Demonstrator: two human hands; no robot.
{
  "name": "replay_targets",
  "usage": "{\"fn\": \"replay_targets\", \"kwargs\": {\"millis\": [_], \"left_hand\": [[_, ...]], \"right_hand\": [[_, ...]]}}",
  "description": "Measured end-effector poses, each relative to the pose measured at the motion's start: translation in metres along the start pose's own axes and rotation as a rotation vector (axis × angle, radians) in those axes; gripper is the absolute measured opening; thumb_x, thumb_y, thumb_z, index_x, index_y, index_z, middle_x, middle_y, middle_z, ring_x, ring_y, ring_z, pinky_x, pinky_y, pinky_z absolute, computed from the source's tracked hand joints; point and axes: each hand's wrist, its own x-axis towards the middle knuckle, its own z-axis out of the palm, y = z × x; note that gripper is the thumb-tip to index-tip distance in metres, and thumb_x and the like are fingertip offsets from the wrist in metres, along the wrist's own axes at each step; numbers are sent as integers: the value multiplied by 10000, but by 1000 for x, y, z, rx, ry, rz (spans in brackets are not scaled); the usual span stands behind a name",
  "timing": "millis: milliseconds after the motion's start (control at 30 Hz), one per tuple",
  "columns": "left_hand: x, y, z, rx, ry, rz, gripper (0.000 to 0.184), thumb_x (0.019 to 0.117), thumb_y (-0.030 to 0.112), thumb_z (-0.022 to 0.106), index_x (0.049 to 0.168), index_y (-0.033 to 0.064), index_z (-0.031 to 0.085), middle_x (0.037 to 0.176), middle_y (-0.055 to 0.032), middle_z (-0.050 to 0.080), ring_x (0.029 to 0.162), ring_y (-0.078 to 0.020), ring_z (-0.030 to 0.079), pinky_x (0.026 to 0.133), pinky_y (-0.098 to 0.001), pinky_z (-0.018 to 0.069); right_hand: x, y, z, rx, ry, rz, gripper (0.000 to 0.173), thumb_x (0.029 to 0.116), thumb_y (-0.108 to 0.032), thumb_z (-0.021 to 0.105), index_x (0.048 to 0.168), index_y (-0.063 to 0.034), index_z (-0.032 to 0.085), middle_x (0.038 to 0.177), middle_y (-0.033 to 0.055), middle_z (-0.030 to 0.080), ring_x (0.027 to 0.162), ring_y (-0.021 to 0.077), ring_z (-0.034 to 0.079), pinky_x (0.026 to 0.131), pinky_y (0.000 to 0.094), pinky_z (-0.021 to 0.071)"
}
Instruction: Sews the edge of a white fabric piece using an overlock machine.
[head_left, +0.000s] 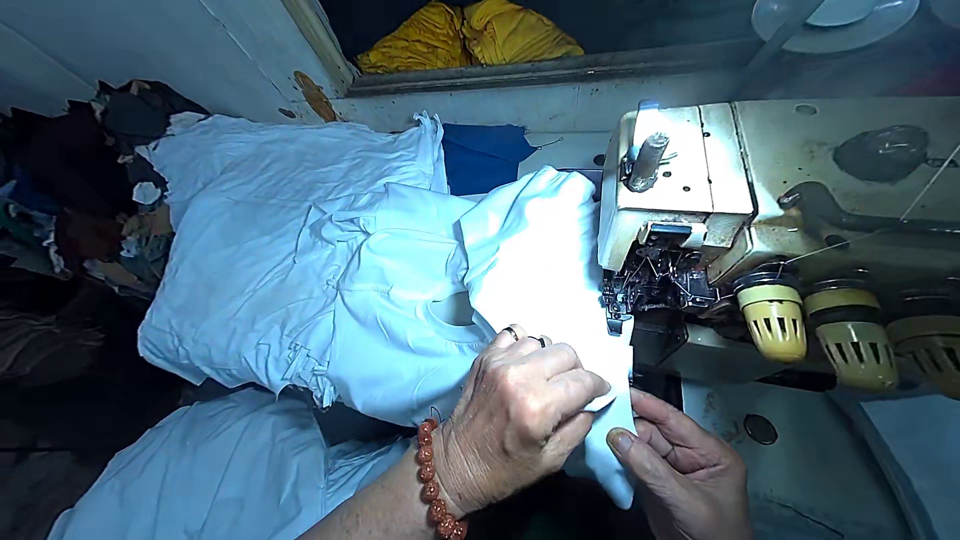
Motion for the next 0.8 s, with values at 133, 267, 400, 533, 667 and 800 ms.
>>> {"fn": "replay_targets", "kwargs": {"millis": [133,267,400,533,667,800], "left_hand": [[5,-1,3,26,6,101,148,912,194,663,832,130,769,829,10,696,788,-105,607,825,-321,432],[18,-4,4,141,2,193,134,891,169,681,780,135,748,783,8,676,756,-135,597,901,-389,414],[24,-10,3,187,-27,213,133,906,157,672,819,149,771,800,11,686,793,-149,634,1033,-476,399],[25,-12,0,179,-80,207,140,936,191,657,901,151,787,862,-3,692,866,-168,646,1061,-489,402],[22,-14,2,168,-25,173,149,919,171,663,925,137,809,873,3,729,880,-163,674,1111,-535,360],[30,-22,8,214,69,124,162,914,158,658,889,127,815,936,-2,777,898,-162,722,1147,-605,332]], "right_hand": [[2,2,0,25,8,-2,346,851,101,688,1186,20,719,848,33,780,722,75,732,698,244,624],[6,8,6,3,31,-30,269,860,67,700,1115,-2,751,922,26,789,811,76,747,769,250,629],[8,11,16,54,20,-25,159,898,71,660,1002,-14,745,811,38,766,670,110,735,633,277,640],[11,18,21,-19,16,-85,134,944,46,628,965,-24,740,806,17,762,665,96,729,616,269,635],[15,24,28,-162,4,-168,163,917,59,600,918,-34,734,765,-43,730,666,20,686,634,211,604],[19,27,40,-179,-71,-154,145,931,69,570,950,34,709,747,0,728,656,62,706,628,240,623]]}}
